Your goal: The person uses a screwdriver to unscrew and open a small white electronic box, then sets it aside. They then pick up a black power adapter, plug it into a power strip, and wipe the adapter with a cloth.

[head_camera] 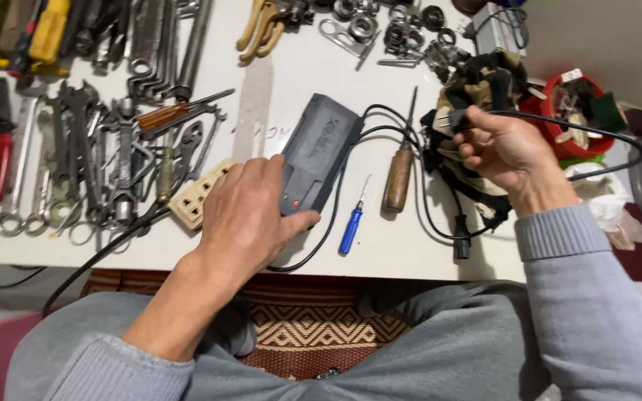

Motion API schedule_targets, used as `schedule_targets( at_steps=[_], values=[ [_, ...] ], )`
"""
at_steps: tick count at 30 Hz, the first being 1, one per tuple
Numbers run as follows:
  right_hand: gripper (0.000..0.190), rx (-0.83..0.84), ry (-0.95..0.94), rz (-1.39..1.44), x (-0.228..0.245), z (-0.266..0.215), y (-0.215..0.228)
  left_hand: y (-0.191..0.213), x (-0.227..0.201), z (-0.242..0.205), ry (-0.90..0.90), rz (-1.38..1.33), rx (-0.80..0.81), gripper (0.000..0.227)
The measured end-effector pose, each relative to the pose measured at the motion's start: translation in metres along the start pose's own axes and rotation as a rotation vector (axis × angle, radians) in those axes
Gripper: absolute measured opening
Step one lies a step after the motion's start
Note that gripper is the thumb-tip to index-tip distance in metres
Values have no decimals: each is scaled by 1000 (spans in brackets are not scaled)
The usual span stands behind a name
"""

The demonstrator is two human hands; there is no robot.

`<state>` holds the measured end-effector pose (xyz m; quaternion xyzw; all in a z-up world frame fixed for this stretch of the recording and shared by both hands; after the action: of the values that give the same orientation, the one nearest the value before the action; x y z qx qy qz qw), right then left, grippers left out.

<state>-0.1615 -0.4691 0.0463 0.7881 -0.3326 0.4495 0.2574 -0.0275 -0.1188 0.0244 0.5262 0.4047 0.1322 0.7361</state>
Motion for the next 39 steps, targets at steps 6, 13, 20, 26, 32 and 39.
schedule_targets(
  at_steps=[6,13,20,26,32,39],
  values=[
    [20,173,6,-155,-6,-19,-10,-15,-11,-2,12,236,-51,116],
    [28,151,24,-853,24,-87,-43,-19,-11,3,105,266,95,125],
    [29,-88,936,-1083,19,-53,14,-17,-11,5,157,245,227,128],
    [66,-100,507,-1742,6,-3,48,-13,-11,4,139,221,179,128],
    [34,-87,255,-1726,16,-21,43,-12,-11,5,130,193,208,124],
    [45,-186,634,-1636,4,-17,49,-18,-14,2,122,240,129,117]
  ],
)
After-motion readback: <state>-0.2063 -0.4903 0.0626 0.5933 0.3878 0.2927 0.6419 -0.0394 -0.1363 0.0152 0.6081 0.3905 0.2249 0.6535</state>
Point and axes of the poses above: each hand's wrist, its own z-axis towards the middle knuckle, its own y-axis out of the back of the hand, x = y × z, the point moved 4 cm from there along z, towards the middle knuckle, and after that the axes turned 7 degrees about y, right-handed, at the moved point
